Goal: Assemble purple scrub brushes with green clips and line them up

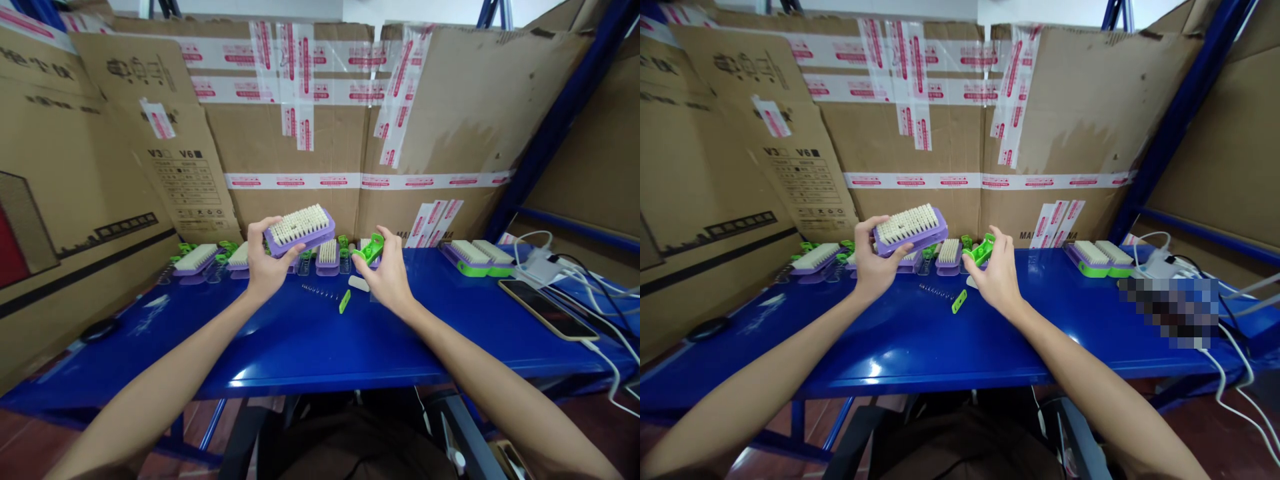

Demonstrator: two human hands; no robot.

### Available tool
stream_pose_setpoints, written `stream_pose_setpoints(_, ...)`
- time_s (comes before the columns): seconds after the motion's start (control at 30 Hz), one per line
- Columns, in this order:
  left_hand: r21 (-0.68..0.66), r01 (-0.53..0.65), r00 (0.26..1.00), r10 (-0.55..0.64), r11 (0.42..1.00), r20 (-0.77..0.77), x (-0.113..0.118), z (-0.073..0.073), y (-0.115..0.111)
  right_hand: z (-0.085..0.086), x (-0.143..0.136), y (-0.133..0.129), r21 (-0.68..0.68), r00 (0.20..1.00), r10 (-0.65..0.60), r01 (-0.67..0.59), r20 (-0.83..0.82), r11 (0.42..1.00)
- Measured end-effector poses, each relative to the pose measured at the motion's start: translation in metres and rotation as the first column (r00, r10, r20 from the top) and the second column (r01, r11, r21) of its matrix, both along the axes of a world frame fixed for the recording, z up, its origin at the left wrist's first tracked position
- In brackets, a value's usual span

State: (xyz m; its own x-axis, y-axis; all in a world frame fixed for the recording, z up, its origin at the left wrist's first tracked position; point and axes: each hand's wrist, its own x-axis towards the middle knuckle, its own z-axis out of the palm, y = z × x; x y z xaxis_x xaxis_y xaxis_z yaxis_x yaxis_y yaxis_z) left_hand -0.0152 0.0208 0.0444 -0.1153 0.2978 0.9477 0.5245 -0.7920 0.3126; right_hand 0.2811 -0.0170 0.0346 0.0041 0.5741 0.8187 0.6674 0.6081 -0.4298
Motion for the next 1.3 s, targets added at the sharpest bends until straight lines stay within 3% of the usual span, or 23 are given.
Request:
stream_pose_setpoints(0.3,-0.033,0.14,0.982,-0.135,0.99,0.133,0.003,0.001,0.001,0.0,0.003,0.002,-0.064,0.997,0.039,-0.043,-0.06,0.997)
stream_pose_setpoints(0.47,-0.058,0.165,0.971,-0.152,0.985,0.186,0.004,0.001,0.004,-0.001,-0.005,-0.008,-0.136,0.976,0.217,-0.21,0.038,0.968)
stream_pose_setpoints(0.63,-0.042,0.189,0.965,-0.177,0.981,0.193,0.005,0.002,0.005,-0.004,-0.016,-0.022,-0.234,0.838,0.466,-0.411,0.284,0.881)
stream_pose_setpoints(0.77,-0.026,0.193,0.963,-0.185,0.981,0.194,0.006,0.002,0.004,-0.004,-0.021,-0.032,-0.306,0.701,0.586,-0.5,0.407,0.81)
stream_pose_setpoints(1.07,-0.028,0.196,0.961,-0.186,0.98,0.206,0.009,0.0,0.003,-0.007,-0.023,-0.033,-0.414,0.598,0.643,-0.493,0.478,0.766)
stream_pose_setpoints(1.3,-0.041,0.142,0.98,-0.134,0.989,0.146,0.006,0.001,0.001,-0.008,-0.023,-0.033,-0.427,0.585,0.646,-0.486,0.49,0.763)
